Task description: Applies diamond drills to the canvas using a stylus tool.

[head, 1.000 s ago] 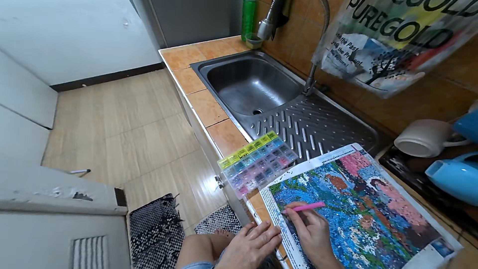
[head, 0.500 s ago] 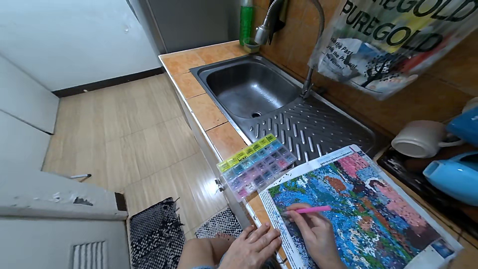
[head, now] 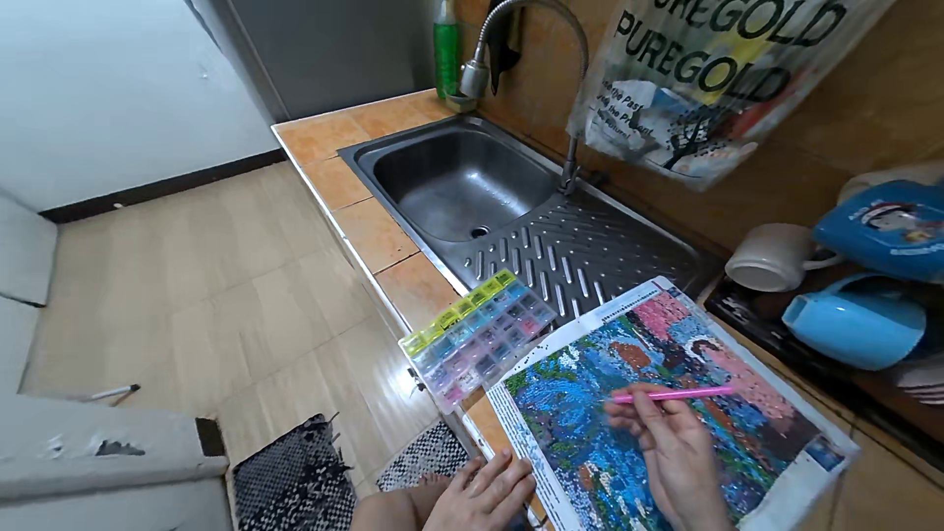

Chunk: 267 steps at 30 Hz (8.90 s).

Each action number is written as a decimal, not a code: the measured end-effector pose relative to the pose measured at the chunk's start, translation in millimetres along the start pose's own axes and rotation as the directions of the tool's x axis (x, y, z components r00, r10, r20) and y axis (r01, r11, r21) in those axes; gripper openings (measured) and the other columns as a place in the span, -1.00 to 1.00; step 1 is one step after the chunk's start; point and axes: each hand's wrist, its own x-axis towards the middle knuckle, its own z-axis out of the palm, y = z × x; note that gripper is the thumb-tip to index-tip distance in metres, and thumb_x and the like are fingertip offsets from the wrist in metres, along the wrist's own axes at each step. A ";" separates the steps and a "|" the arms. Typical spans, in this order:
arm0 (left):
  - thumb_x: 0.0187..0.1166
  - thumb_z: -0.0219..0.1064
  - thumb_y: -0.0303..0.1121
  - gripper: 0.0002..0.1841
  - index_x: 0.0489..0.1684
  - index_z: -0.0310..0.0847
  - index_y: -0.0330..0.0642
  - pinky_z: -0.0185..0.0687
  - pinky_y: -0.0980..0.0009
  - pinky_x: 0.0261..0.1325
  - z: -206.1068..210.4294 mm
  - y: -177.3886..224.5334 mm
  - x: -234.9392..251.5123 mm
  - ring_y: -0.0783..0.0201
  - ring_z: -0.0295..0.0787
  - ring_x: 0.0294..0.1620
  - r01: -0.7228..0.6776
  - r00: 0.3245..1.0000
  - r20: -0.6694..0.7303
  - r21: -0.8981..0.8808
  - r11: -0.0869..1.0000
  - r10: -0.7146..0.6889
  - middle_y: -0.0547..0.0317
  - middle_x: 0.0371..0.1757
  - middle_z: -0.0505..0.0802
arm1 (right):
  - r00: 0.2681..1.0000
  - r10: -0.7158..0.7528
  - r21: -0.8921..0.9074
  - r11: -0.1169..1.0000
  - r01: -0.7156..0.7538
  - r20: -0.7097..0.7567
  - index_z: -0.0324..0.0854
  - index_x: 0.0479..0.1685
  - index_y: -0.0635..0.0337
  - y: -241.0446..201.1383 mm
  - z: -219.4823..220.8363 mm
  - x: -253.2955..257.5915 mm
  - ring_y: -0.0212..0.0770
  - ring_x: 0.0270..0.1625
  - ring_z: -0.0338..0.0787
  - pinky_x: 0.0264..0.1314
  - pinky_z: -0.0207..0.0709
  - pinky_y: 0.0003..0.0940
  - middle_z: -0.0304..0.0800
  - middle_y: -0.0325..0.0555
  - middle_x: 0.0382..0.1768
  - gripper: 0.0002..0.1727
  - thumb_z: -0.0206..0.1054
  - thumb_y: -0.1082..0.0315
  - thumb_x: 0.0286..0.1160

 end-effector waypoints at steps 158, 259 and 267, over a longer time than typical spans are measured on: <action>0.41 0.22 -0.70 -0.51 0.32 0.70 -0.14 0.59 0.15 0.46 5.1 -4.8 0.8 0.05 0.66 0.53 -0.042 0.997 -0.064 0.037 0.998 0.045 0.11 0.44 0.79 | 0.984 0.150 0.058 0.986 -0.156 0.091 0.56 -0.16 0.26 -2.1 -8.5 3.2 -0.29 -0.37 0.90 -0.24 0.81 -0.45 0.90 -0.15 -0.36 -0.77 -0.03 0.53 0.74; 0.45 0.23 -0.64 -0.50 0.30 0.69 0.11 0.54 0.12 0.52 5.1 -3.8 -3.2 0.13 0.63 0.57 -0.052 0.997 -0.052 0.084 0.995 0.056 0.22 0.49 0.76 | 0.971 -0.231 -0.192 0.952 0.238 0.055 0.58 -0.11 0.37 23.1 -18.7 -48.7 -0.60 -0.32 0.82 -0.20 0.75 -0.65 0.83 -0.45 -0.36 -0.88 0.19 0.64 0.49; 0.46 0.21 -0.65 -0.50 0.29 0.70 0.12 0.53 0.13 0.53 4.0 -5.0 -2.5 0.14 0.63 0.56 -0.057 0.997 -0.055 0.087 0.995 0.061 0.23 0.49 0.77 | 0.955 -0.277 -0.217 0.931 0.294 0.103 0.59 -0.14 0.37 23.5 -11.6 -41.6 -0.62 -0.31 0.82 -0.20 0.75 -0.66 0.83 -0.44 -0.35 -0.91 0.22 0.60 0.50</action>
